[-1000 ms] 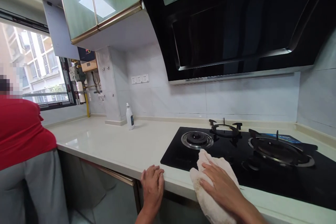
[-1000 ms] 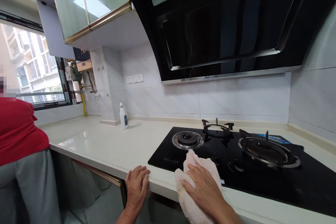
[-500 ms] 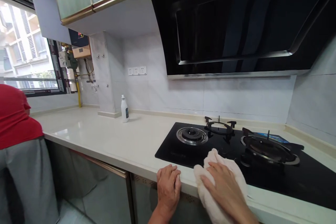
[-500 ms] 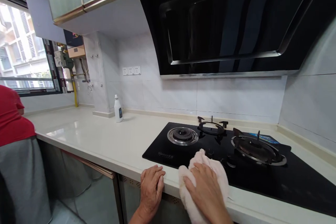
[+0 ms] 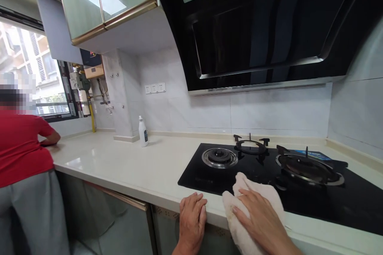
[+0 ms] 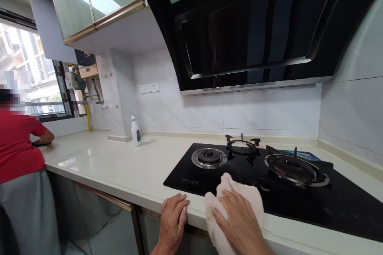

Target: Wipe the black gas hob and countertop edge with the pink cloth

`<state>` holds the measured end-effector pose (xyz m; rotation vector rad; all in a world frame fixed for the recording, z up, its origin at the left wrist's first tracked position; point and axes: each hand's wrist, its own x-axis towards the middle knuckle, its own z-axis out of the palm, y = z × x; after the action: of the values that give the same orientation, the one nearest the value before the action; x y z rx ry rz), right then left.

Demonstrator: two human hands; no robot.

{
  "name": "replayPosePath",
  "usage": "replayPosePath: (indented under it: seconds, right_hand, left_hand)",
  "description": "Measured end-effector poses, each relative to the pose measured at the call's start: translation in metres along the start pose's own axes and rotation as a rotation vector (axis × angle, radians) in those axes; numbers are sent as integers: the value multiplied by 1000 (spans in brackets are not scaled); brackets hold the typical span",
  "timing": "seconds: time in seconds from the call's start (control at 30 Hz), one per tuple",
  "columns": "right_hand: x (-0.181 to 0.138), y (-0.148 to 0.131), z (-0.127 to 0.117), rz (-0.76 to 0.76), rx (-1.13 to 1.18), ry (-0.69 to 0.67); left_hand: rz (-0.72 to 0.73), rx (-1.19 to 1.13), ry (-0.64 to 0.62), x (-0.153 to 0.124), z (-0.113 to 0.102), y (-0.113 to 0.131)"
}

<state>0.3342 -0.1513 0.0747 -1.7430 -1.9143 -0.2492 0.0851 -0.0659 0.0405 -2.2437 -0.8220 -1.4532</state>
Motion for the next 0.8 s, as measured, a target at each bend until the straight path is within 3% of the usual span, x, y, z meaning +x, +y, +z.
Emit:
replayPosePath:
  seconds: [0.2, 0.33, 0.5, 0.67, 0.8]
  right_hand:
    - [-42, 81, -10, 111, -97, 81]
    - [-56, 98, -7, 103, -198, 181]
    - [-52, 70, -3, 120, -272, 280]
    - [-32, 22, 6, 65, -173, 241]
    - [-12, -21, 30, -47, -117, 227]
  left_hand:
    - [-35, -25, -1, 0, 1, 4]
    - [-46, -22, -3, -1, 1, 5]
    - [-64, -18, 20, 0, 3, 6]
    - [-69, -22, 63, -1, 8, 5]
    - [-45, -12, 61, -1, 10, 3]
